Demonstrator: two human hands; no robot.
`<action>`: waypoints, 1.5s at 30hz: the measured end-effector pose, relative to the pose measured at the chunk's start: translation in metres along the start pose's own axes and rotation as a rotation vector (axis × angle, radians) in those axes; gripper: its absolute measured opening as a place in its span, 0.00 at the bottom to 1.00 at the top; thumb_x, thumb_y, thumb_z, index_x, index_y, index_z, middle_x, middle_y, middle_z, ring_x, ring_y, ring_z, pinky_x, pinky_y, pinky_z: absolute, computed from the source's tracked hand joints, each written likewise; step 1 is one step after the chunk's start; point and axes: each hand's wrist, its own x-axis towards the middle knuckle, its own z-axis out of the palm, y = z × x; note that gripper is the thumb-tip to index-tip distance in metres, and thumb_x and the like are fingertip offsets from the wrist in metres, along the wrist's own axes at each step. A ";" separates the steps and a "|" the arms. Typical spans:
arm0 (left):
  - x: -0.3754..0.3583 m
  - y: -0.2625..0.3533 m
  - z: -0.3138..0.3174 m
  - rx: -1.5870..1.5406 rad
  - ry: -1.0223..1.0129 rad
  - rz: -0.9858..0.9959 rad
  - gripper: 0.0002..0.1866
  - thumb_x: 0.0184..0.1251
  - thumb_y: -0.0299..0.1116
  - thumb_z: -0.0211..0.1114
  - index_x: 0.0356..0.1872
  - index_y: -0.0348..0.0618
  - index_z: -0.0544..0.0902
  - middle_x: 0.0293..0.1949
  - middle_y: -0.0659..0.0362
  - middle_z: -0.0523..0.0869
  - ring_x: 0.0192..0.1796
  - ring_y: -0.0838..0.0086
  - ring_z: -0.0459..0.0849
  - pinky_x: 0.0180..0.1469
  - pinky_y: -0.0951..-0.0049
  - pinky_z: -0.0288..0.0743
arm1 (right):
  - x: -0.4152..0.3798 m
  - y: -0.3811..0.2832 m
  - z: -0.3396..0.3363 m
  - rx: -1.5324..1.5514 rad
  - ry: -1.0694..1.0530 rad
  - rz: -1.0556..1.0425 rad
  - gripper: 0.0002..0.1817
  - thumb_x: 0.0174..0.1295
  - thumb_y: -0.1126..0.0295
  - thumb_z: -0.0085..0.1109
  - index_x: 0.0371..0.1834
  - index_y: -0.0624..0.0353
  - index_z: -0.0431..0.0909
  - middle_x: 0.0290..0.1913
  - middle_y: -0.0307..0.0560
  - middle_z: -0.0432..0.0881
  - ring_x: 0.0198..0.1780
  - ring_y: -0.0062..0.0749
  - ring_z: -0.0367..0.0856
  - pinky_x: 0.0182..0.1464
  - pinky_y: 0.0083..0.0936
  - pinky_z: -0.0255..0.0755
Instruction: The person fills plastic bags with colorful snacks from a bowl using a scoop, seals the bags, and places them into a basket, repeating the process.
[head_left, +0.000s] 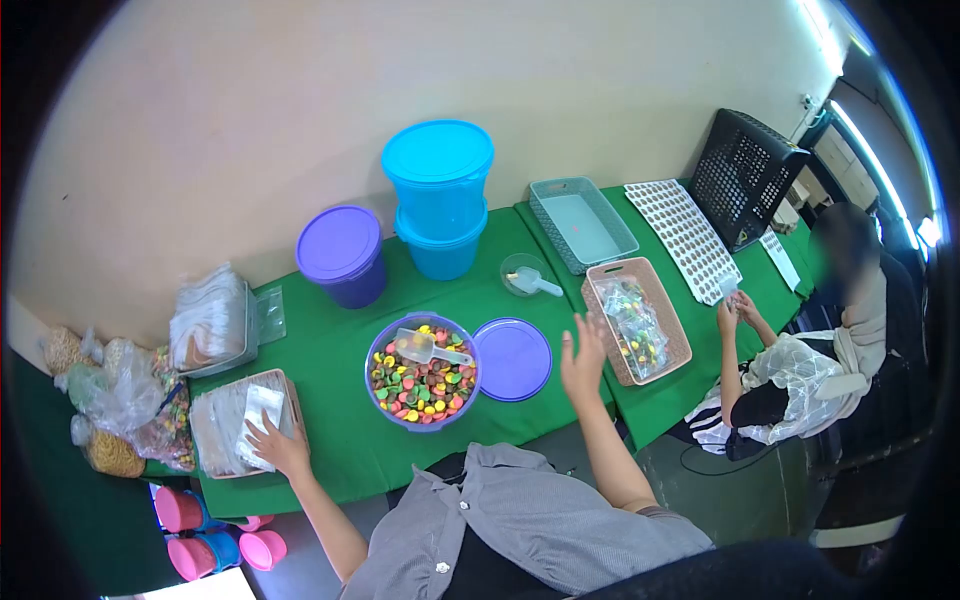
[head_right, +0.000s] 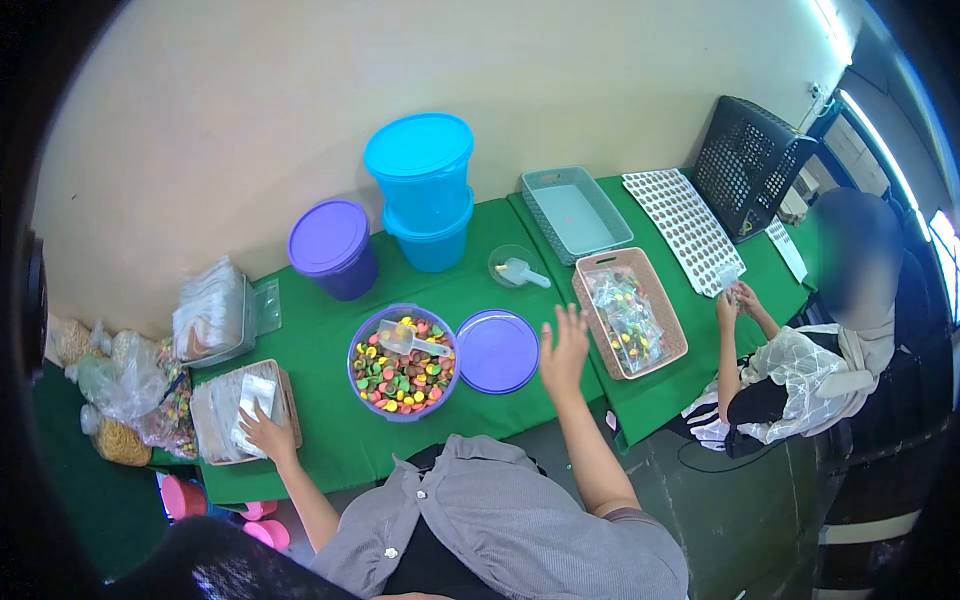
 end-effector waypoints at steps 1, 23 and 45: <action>-0.009 -0.018 0.008 0.093 -0.207 -0.069 0.29 0.62 0.30 0.65 0.66 0.46 0.69 0.65 0.44 0.71 0.68 0.47 0.67 0.68 0.47 0.61 | -0.003 -0.022 0.001 0.088 -0.026 -0.082 0.23 0.70 0.60 0.50 0.66 0.57 0.70 0.70 0.59 0.66 0.75 0.58 0.54 0.72 0.51 0.50; -0.029 0.089 -0.102 -1.477 -0.590 -0.133 0.08 0.72 0.32 0.61 0.39 0.36 0.78 0.37 0.56 0.87 0.42 0.74 0.84 0.49 0.72 0.75 | -0.076 -0.228 0.004 1.106 -0.970 -0.071 0.25 0.70 0.62 0.56 0.65 0.65 0.68 0.56 0.51 0.78 0.57 0.28 0.76 0.58 0.28 0.70; -0.027 0.135 -0.120 -1.252 -0.410 0.450 0.23 0.42 0.16 0.73 0.43 0.46 0.82 0.34 0.60 0.83 0.33 0.71 0.81 0.40 0.70 0.76 | -0.086 -0.220 -0.022 1.180 -0.869 0.064 0.16 0.62 0.75 0.59 0.54 0.65 0.76 0.44 0.44 0.78 0.45 0.22 0.75 0.48 0.22 0.72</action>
